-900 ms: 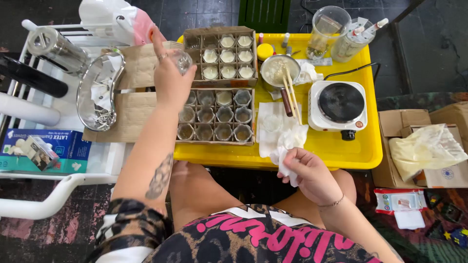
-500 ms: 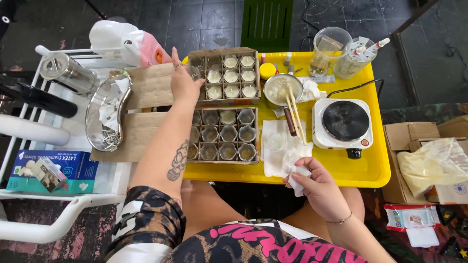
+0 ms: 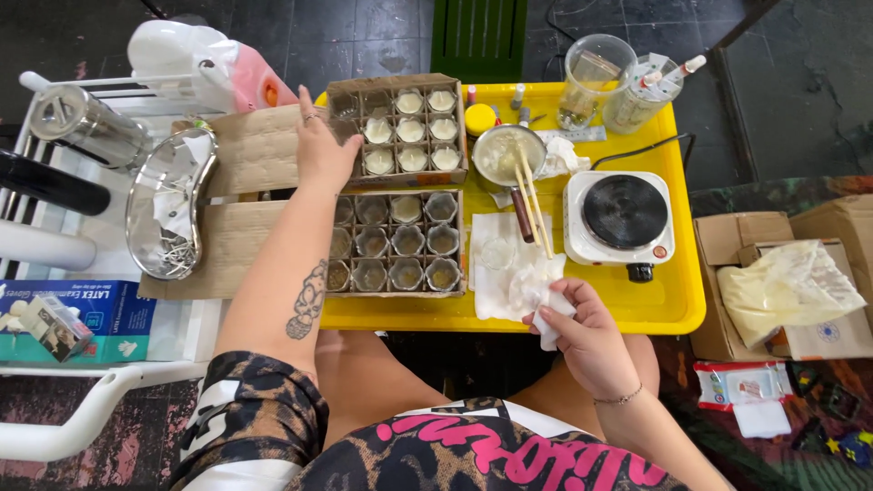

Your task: Stirring and melting wax in a small pot on an electric burner as part of a candle making process.

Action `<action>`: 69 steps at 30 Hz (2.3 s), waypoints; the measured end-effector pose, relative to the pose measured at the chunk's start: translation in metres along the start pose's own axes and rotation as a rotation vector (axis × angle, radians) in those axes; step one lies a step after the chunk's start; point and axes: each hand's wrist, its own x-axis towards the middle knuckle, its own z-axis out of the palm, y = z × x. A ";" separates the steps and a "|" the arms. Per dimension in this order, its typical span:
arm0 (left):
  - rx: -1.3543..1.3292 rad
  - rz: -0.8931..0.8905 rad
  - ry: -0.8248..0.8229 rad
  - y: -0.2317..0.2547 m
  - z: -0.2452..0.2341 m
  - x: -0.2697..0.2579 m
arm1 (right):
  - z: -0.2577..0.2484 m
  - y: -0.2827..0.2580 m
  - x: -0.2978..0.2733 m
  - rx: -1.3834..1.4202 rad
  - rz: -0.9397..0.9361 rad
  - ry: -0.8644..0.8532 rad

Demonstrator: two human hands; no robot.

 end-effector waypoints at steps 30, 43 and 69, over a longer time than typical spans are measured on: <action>-0.582 0.200 -0.158 0.132 -0.074 -0.227 | 0.041 0.018 0.006 -1.673 -0.952 0.381; -0.522 0.206 -0.158 0.150 -0.079 -0.270 | 0.010 0.024 0.012 -1.346 -0.996 0.424; -0.838 -0.012 -0.092 0.107 -0.116 -0.359 | 0.102 0.072 -0.041 -0.254 0.036 -0.335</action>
